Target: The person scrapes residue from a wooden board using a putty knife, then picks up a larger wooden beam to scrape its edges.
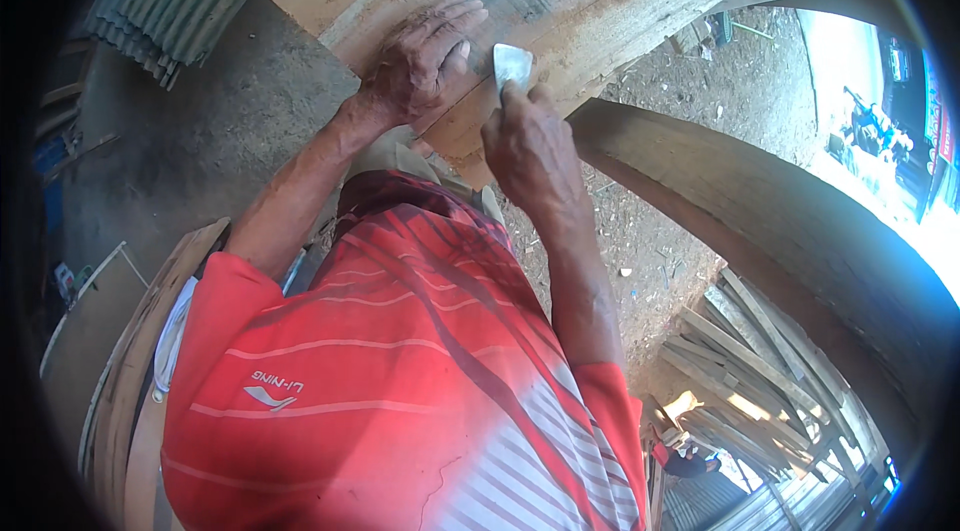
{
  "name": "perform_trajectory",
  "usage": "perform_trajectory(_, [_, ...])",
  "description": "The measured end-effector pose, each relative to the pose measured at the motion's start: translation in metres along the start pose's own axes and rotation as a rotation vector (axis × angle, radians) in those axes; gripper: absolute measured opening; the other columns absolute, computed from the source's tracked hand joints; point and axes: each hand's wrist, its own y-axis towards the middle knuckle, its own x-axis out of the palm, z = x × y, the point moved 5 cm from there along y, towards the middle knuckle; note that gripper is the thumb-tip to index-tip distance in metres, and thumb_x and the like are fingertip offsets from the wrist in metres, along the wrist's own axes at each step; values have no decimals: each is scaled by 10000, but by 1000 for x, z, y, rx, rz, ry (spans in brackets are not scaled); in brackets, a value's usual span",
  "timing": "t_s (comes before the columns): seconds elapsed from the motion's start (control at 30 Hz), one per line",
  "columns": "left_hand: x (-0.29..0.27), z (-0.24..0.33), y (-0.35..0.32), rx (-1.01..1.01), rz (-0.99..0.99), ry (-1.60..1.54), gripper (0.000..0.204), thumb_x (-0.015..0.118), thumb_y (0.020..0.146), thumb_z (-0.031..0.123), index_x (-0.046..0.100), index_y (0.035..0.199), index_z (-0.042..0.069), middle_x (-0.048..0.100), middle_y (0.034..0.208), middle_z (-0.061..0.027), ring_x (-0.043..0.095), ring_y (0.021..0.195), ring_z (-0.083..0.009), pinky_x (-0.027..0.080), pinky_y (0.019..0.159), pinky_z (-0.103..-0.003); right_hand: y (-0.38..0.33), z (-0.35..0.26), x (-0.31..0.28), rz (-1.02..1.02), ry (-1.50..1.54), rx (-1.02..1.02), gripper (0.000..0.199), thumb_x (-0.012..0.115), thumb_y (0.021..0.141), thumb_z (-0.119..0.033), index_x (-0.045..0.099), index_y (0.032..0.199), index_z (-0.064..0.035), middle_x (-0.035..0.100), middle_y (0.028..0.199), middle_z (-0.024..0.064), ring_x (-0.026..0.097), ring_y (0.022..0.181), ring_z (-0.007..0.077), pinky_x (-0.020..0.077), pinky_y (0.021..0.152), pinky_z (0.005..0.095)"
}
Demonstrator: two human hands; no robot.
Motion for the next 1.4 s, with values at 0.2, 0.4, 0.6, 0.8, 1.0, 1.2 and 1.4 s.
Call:
perform_trajectory(0.2, [-2,0,2,8,9,-39,422,581,953,9,626,1368,-52,659,1384,-254,595,1363,-426,472,1187,-494,-1,6,-18,-59,24,183,361,597,999,-137,705,1278,66,654,937,264,685,795,337,546,774,471])
perform_trajectory(0.4, [-2,1,0,11,9,-62,416,592,937,3,641,1346,-54,667,1372,-253,611,1343,-423,484,1173,-497,15,23,-21,-86,227,402,446,552,997,-166,677,1332,101,618,552,64,619,483,139,515,533,345])
perform_trajectory(0.6, [0,-6,-3,13,36,-83,422,614,918,19,668,1335,-30,664,1390,-233,593,1367,-415,479,1172,-498,-10,-12,-2,-127,49,197,374,594,997,-167,705,1227,107,675,874,185,667,554,193,545,584,367])
perform_trajectory(0.8, [7,2,-3,74,-129,84,417,632,932,110,704,1340,56,616,1489,-171,521,1446,-377,392,1228,-528,-2,6,-5,-29,199,367,361,606,994,-138,712,1281,53,644,835,158,668,617,209,535,609,376])
perform_trajectory(1.0, [5,1,-7,115,-205,146,387,629,966,155,719,1336,85,602,1512,-159,496,1464,-372,363,1238,-535,-29,-6,0,22,49,134,347,652,966,-107,733,1294,-26,626,875,190,647,757,299,531,722,416])
perform_trajectory(1.2, [-10,18,-22,127,-309,140,370,646,992,245,726,1318,90,601,1513,-148,502,1461,-356,366,1245,-512,-63,49,14,79,6,50,469,680,955,5,689,1404,-132,647,1027,139,656,774,242,545,706,383])
perform_trajectory(1.4, [-18,17,-24,45,-172,85,357,669,960,150,724,1308,98,643,1461,-136,573,1401,-344,445,1190,-490,-40,48,7,139,-1,-81,447,679,946,27,719,1363,-128,661,1109,151,702,881,279,579,752,402])
